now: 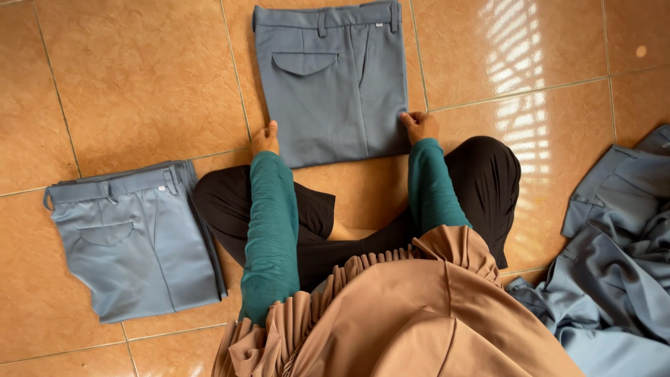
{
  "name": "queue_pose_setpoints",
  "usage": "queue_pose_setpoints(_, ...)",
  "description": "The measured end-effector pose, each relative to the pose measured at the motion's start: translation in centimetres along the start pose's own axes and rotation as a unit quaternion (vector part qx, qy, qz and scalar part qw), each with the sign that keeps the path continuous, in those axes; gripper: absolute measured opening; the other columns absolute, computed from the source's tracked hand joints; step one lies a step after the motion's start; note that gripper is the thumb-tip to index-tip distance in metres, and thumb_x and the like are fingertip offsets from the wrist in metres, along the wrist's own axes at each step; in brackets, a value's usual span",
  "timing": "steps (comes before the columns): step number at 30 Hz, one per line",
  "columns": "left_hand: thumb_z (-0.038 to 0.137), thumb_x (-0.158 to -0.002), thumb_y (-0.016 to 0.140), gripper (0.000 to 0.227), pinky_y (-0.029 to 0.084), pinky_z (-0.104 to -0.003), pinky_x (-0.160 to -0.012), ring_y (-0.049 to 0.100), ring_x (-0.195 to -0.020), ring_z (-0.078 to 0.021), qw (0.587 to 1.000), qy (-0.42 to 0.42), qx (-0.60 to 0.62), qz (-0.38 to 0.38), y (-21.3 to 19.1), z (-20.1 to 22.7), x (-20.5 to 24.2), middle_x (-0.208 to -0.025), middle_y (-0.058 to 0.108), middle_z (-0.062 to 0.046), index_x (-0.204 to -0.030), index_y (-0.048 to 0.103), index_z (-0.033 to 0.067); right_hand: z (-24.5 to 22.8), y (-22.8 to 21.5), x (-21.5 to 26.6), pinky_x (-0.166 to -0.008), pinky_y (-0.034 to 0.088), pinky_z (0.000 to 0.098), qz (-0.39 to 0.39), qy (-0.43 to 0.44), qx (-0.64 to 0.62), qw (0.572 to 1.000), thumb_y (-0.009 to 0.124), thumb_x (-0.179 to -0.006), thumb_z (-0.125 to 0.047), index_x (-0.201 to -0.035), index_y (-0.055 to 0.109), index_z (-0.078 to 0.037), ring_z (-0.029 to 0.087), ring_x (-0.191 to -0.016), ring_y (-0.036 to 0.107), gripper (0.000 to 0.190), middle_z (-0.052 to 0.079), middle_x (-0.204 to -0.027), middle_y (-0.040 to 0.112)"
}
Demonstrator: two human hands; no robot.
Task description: Folding a pair of blue pants into a neat rectangle while sitting on the floor.
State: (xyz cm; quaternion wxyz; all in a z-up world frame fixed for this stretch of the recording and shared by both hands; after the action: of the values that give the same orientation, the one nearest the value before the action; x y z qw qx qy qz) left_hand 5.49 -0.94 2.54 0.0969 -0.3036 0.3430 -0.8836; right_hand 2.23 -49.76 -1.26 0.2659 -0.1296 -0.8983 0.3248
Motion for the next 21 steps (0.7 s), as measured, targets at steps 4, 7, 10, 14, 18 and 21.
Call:
queue_pose_setpoints(4, 0.057, -0.096, 0.067, 0.038, 0.057, -0.037, -0.098, 0.070, -0.110, -0.0240, 0.994, 0.044, 0.064, 0.075, 0.9, -0.4, -1.5, -0.108, 0.077, -0.005, -0.111, 0.075, 0.0224, 1.2, -1.2, -0.3, -0.090, 0.056, 0.0400, 0.060, 0.029, -0.074, 0.995, 0.077, -0.088, -0.063, -0.106, 0.081, -0.030, 0.025, -0.101, 0.071, 0.038, 0.004, -0.093, 0.075)
queue_pose_setpoints(7, 0.056, -0.096, 0.068, 0.035, 0.059, -0.039, -0.095, 0.072, -0.107, -0.0250, 0.993, 0.041, 0.060, 0.097, 1.5, -0.8, -1.7, -0.103, 0.079, -0.006, -0.104, 0.076, 0.0228, 2.1, -1.1, 0.4, -0.090, 0.056, 0.0420, 0.104, 0.061, -0.074, 0.990, 0.078, -0.090, -0.054, -0.105, 0.081, -0.023, 0.030, -0.101, 0.071, 0.035, 0.008, -0.092, 0.076)
queue_pose_setpoints(10, 0.072, -0.085, 0.070, 0.034, 0.060, -0.038, -0.083, 0.075, -0.093, -0.0189, 0.982, 0.043, -0.051, 0.177, 1.5, 0.1, -1.6, -0.088, 0.077, 0.009, -0.099, 0.074, 0.0414, 1.2, -0.5, 0.1, -0.084, 0.057, 0.0427, 0.129, 0.054, 0.024, 0.990, 0.078, -0.085, -0.056, -0.101, 0.078, -0.038, 0.021, -0.094, 0.072, 0.024, -0.012, -0.087, 0.071)
queue_pose_setpoints(14, 0.052, -0.099, 0.061, 0.062, 0.050, -0.057, -0.099, 0.049, -0.134, -0.0346, 0.904, 0.292, -0.181, 0.254, 0.1, 10.7, 7.1, -0.147, 0.051, -0.010, -0.154, 0.043, 0.0312, -11.3, -1.8, 6.1, -0.102, 0.047, 0.0544, 0.250, -0.228, 0.169, 0.926, 0.067, -0.102, -0.035, -0.149, 0.053, -0.026, 0.036, -0.133, 0.050, 0.050, 0.009, -0.149, 0.051)
queue_pose_setpoints(18, 0.053, -0.110, 0.035, 0.060, 0.016, -0.061, -0.125, 0.014, -0.159, -0.0345, 0.842, 0.423, -0.333, 0.037, 5.5, 14.9, 12.1, -0.173, 0.020, -0.009, -0.165, 0.021, 0.0346, -15.8, 2.0, 7.0, -0.126, 0.006, 0.0558, 0.118, -0.269, 0.253, 0.922, 0.038, -0.116, -0.048, -0.168, 0.024, -0.022, 0.030, -0.159, 0.003, 0.059, 0.006, -0.175, 0.013)
queue_pose_setpoints(21, 0.059, -0.109, 0.027, 0.061, 0.011, -0.062, -0.126, 0.013, -0.159, -0.0376, 0.864, 0.378, -0.329, 0.045, 7.1, 12.9, 9.7, -0.172, 0.018, -0.010, -0.164, 0.019, 0.0359, -12.5, 2.6, 4.6, -0.128, -0.004, 0.0588, 0.030, -0.139, 0.301, 0.943, 0.021, -0.110, -0.065, -0.169, 0.009, -0.024, 0.024, -0.160, -0.009, 0.072, -0.001, -0.176, -0.001)
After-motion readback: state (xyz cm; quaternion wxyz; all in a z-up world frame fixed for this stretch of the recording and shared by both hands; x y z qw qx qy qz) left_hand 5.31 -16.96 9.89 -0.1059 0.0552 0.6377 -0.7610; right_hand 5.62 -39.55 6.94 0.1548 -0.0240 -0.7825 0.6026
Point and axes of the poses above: each hand's wrist, its own x-axis away from the middle knuckle, its own y-axis out of the palm, z = x × y, the point moved 6 cm from there along -x, towards the middle knuckle
